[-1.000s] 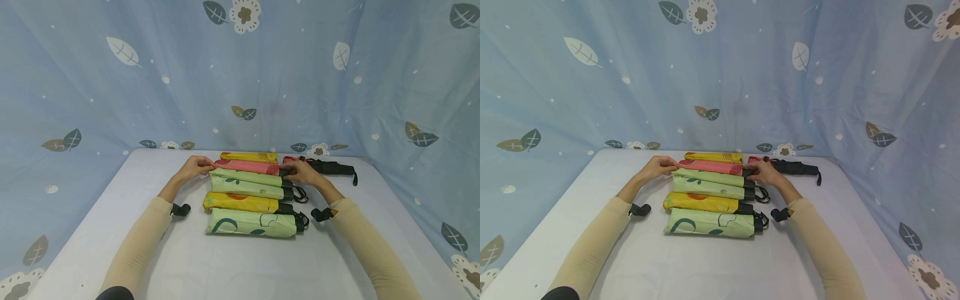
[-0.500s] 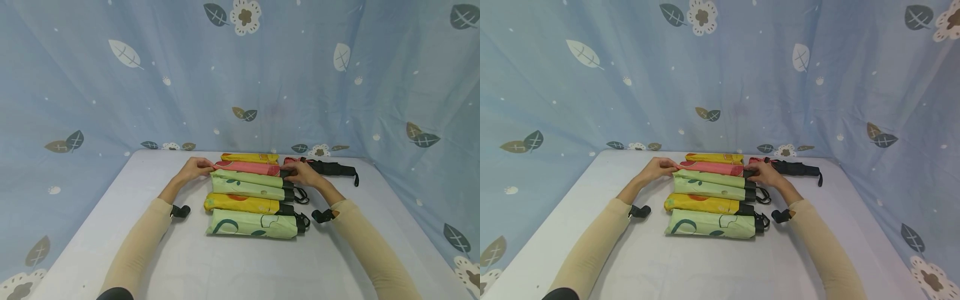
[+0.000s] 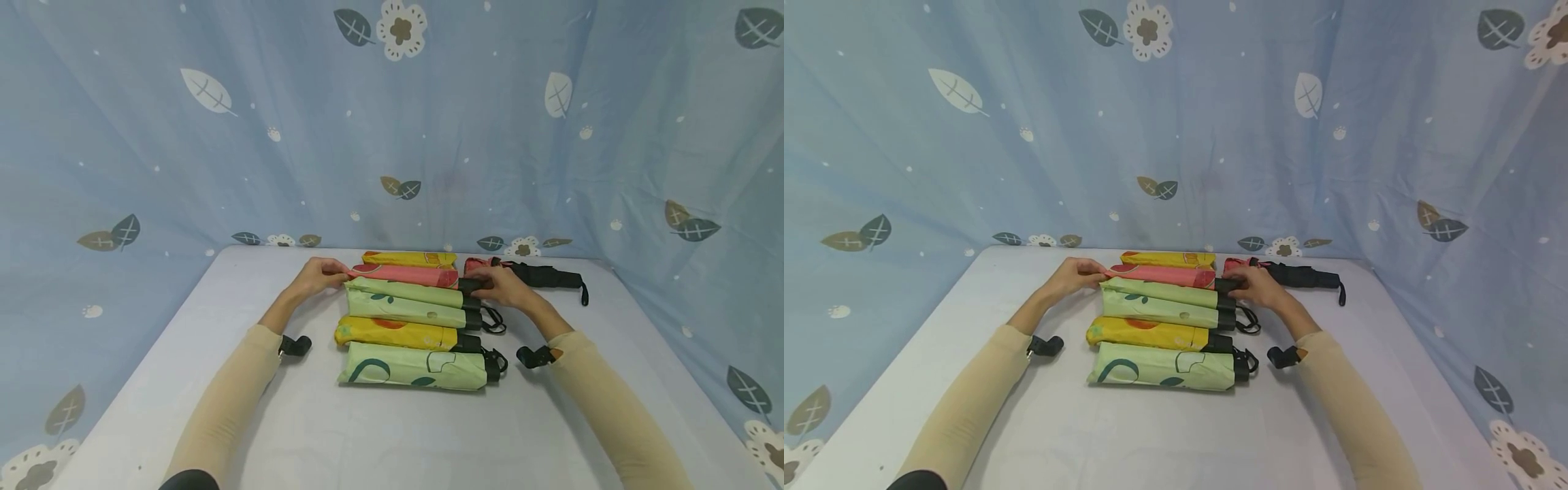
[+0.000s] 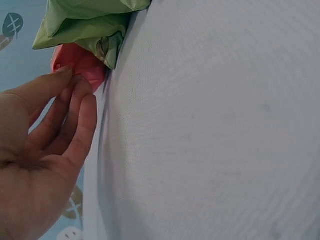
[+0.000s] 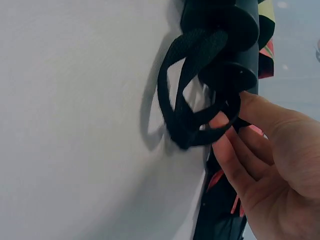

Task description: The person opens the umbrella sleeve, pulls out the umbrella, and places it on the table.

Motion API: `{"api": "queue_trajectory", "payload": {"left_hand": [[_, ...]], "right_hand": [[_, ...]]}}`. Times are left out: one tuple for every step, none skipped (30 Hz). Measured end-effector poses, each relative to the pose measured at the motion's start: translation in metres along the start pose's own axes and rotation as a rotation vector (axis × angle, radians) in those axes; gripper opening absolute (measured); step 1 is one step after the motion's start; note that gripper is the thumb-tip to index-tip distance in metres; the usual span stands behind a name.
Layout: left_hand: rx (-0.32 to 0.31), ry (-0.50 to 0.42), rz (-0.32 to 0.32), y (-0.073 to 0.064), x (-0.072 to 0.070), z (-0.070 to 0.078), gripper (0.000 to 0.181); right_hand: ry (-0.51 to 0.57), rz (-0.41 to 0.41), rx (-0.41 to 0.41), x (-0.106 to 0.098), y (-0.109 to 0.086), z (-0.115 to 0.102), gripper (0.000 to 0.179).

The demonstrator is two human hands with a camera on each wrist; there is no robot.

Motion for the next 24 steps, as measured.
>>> {"api": "queue_trajectory", "payload": {"left_hand": [[-0.001,0.0,0.002,0.0,0.0,0.0,0.019],[0.001,0.005,0.002,0.0,0.0,0.0,0.019],[0.003,0.006,-0.001,0.0,0.0,0.0,0.019],[0.001,0.003,0.0,0.0,0.0,0.0,0.019],[0.001,0.002,-0.001,0.0,0.0,0.0,0.019],[0.001,0.002,-0.003,0.0,0.0,-0.001,0.02],[0.002,0.005,-0.005,-0.001,0.0,0.0,0.02],[0.005,0.006,-0.008,-0.001,0.0,0.0,0.02],[0.006,0.004,-0.009,-0.002,0.0,0.001,0.021],[0.006,-0.001,-0.008,-0.002,0.001,0.001,0.021],[0.009,-0.001,-0.01,-0.002,0.001,0.002,0.021],[0.012,-0.004,-0.012,-0.002,0.001,0.002,0.022],[0.014,-0.005,-0.014,-0.003,0.001,0.003,0.022],[0.013,-0.01,-0.015,-0.002,0.002,0.002,0.022],[0.013,-0.014,-0.018,-0.002,0.002,0.002,0.023],[0.013,-0.018,-0.019,-0.002,0.002,0.002,0.023],[0.014,-0.018,-0.022,-0.002,0.002,0.001,0.024],[0.017,-0.019,-0.023,-0.002,0.003,0.0,0.024],[0.022,-0.017,-0.025,-0.002,0.003,0.0,0.025],[0.027,-0.014,-0.025,-0.002,0.003,0.0,0.025],[0.031,-0.01,-0.023,-0.002,0.003,-0.001,0.025],[0.032,-0.008,-0.018,-0.002,0.002,-0.001,0.025],[0.033,-0.004,-0.015,-0.002,0.002,-0.001,0.024],[0.035,-0.002,-0.014,-0.002,0.002,-0.001,0.024]], "right_hand": [[-0.004,0.0,0.005,-0.001,-0.001,0.001,0.046],[-0.007,0.002,0.016,-0.002,-0.002,0.002,0.046],[-0.013,0.004,0.026,-0.003,-0.004,0.004,0.046],[-0.019,0.007,0.033,-0.004,-0.005,0.005,0.046],[-0.029,0.01,0.038,-0.006,-0.007,0.006,0.046],[-0.036,0.012,0.039,-0.007,-0.008,0.007,0.046],[-0.045,0.016,0.04,-0.008,-0.01,0.008,0.046],[-0.049,0.02,0.041,-0.01,-0.011,0.009,0.046],[-0.049,0.023,0.036,-0.011,-0.012,0.009,0.046],[-0.051,0.026,0.032,-0.012,-0.014,0.01,0.046],[-0.049,0.029,0.03,-0.014,-0.016,0.011,0.046],[-0.048,0.031,0.03,-0.015,-0.018,0.011,0.046],[-0.047,0.034,0.034,-0.017,-0.02,0.012,0.046],[-0.047,0.035,0.04,-0.018,-0.022,0.014,0.046],[-0.047,0.037,0.045,-0.019,-0.024,0.015,0.047],[-0.05,0.04,0.052,-0.021,-0.026,0.016,0.047],[-0.047,0.041,0.062,-0.022,-0.027,0.017,0.047],[-0.045,0.04,0.069,-0.023,-0.029,0.018,0.047],[-0.043,0.041,0.075,-0.024,-0.03,0.019,0.047],[-0.041,0.041,0.079,-0.025,-0.032,0.02,0.047],[-0.038,0.042,0.084,-0.026,-0.033,0.021,0.047],[-0.039,0.042,0.083,-0.026,-0.034,0.022,0.046],[-0.04,0.042,0.084,-0.027,-0.036,0.022,0.046],[-0.042,0.042,0.083,-0.028,-0.037,0.023,0.046]]}}
Point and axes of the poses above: each hand's wrist, its own y-axis towards the middle knuckle, its own x-axis out of the palm, z = x × y, the point moved 7 cm from there along y, towards the middle knuckle, and after that the axes turned 3 degrees about -x, right-handed, at the moved point
